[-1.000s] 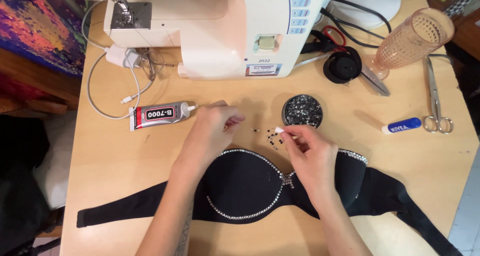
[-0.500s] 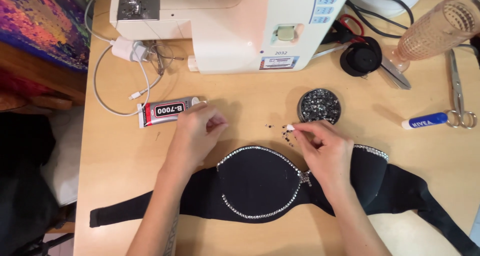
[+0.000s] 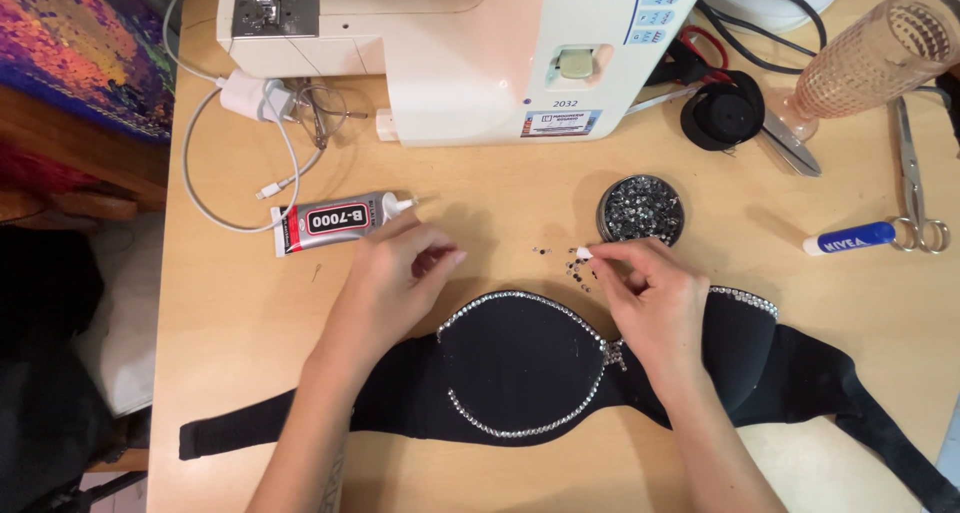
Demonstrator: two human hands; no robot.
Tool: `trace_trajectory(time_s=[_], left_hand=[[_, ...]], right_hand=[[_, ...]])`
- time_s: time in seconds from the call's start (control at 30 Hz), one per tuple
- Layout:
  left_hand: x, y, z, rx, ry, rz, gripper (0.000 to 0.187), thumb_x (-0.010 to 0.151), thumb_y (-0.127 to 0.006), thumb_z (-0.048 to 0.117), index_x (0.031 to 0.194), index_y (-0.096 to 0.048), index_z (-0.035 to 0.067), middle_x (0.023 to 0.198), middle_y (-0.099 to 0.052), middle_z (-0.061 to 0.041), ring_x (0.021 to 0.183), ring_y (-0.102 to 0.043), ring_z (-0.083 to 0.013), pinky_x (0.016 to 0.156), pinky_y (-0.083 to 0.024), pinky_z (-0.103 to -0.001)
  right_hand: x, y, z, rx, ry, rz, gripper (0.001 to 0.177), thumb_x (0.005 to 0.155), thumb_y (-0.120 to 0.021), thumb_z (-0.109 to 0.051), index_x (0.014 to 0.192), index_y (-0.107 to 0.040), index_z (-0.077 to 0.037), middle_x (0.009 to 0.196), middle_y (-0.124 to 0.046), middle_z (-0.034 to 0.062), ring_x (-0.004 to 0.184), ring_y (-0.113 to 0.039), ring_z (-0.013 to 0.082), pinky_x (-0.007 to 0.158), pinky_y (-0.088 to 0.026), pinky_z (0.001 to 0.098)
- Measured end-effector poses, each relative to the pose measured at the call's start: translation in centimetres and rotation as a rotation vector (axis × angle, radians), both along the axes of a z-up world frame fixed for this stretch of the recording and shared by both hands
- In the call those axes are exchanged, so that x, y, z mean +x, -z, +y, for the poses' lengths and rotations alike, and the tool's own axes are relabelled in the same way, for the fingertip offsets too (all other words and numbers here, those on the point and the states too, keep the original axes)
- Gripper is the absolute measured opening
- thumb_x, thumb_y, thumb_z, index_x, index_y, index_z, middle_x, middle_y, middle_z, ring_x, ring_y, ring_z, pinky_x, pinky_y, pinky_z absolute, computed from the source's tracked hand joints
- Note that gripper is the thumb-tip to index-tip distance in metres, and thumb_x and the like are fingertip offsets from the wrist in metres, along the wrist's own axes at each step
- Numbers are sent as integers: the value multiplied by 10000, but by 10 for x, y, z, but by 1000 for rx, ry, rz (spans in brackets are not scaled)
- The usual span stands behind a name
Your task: The person applies glue from a tube onto a black fabric garment and then places small rhinestones onto the adhesive. They repeatedly pick up rhinestones from a container and press them into place along a decorative line on the fabric.
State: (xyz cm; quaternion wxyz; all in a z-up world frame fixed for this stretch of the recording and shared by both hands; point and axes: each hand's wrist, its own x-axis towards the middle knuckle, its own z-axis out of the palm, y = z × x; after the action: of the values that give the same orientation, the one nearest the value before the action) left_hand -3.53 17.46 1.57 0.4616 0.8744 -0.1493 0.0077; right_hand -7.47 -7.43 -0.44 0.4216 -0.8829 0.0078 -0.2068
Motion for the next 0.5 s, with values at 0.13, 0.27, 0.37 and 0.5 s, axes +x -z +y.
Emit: trace_trajectory(time_s=[0.13,0.27,0.37,0.5], left_hand=[[-11,-6,12,-30,26,45,131,721,-743,63,841,-696,33,707,-620,-131,649,-666,-236,573,-567,-283],[-24,-14,28,-52,95,153,263,676,-755,79,928,-695,32,779,-635,-144,750,-676,-274,651,-581,-345],[-35,-22,33,-66,172,222,343,665,-747,95,1003,-694,65,854,-640,-133,842,-652,-300,734,-563,-390],[-37,-23,35,-84,240,206,324,755,-564,-40,1053,-668,34,905,-664,-173,898,-617,-373,775,-518,-444]], right_hand=[[-3,-10,4,25,-1,-13,165,725,-738,47,793,-741,-104,731,-677,6,409,-483,65,430,-424,187],[-5,-17,12,106,-17,-10,155,756,-733,39,833,-736,-96,778,-674,26,427,-491,74,441,-437,202],[-10,-22,21,172,-32,-8,163,781,-714,55,860,-732,-86,805,-665,51,461,-511,84,480,-471,223],[-14,-32,34,208,-49,-43,157,787,-719,70,878,-729,-58,820,-653,85,522,-578,128,547,-516,264]])
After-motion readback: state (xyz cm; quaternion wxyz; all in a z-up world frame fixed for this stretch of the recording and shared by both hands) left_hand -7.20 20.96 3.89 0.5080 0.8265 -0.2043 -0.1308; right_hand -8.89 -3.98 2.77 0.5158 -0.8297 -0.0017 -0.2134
